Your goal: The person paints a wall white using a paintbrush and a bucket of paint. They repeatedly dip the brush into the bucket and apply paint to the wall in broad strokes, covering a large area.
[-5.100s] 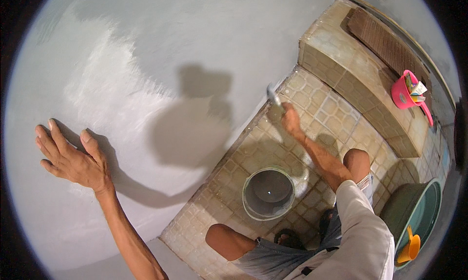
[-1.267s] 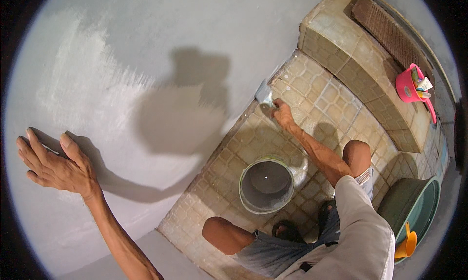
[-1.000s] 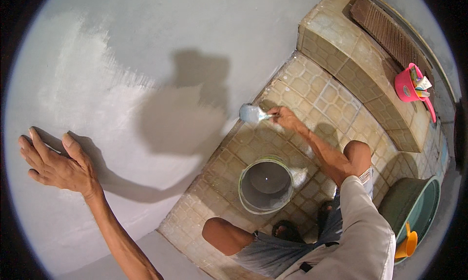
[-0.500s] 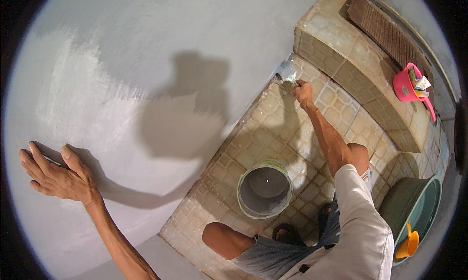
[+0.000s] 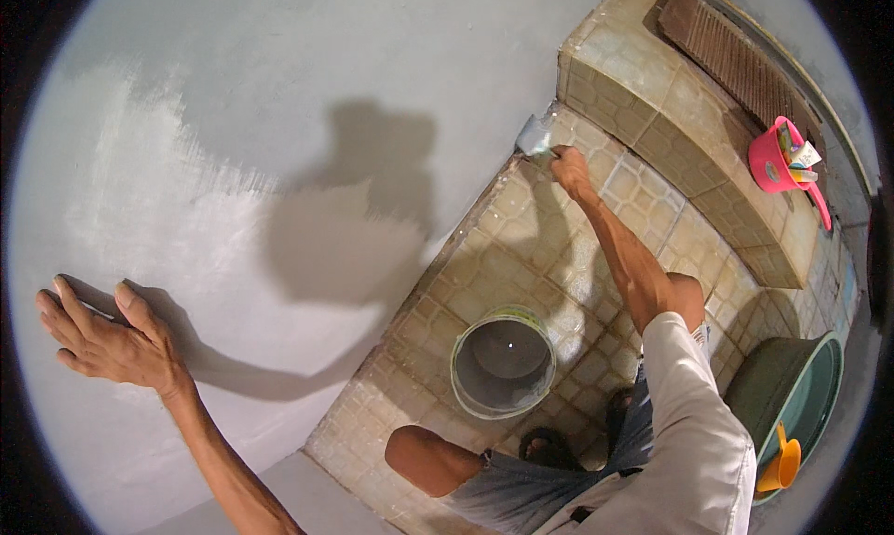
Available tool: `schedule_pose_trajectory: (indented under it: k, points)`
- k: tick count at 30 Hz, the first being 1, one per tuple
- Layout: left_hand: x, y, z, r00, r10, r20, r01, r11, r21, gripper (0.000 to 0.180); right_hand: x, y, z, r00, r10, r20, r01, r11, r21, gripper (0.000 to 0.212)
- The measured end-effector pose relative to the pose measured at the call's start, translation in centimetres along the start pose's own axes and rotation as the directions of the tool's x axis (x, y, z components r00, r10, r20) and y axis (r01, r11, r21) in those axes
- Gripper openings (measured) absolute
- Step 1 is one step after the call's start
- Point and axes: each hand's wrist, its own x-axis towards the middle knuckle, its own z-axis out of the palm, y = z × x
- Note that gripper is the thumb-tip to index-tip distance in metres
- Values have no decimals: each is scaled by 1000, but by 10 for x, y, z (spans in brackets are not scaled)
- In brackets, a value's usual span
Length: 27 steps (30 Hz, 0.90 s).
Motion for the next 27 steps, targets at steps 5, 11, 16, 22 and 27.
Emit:
schedule_pose_trajectory:
  k: [5,11,16,22,27]
  points:
    - [3,0,0,1000,-18,-2,18,1000,-10,62,-15,-5,-27,994,6,113,-6,1000,2,43]
    - [-3,-1,0,999,-31,12,31,1000,5,63,-24,17,25,996,-91,21,88,992,95,41]
    - [-1,-3,0,1000,-14,5,14,1000,18,64,-42,5,26,988,-31,-154,38,998,43,41]
    - [-1,-1,1,998,-52,23,52,999,6,67,-87,-5,31,985,-168,31,169,986,-13,43]
    - [-2,-8,2,1000,-19,12,19,999,27,69,-58,28,14,973,-84,-216,110,987,113,46]
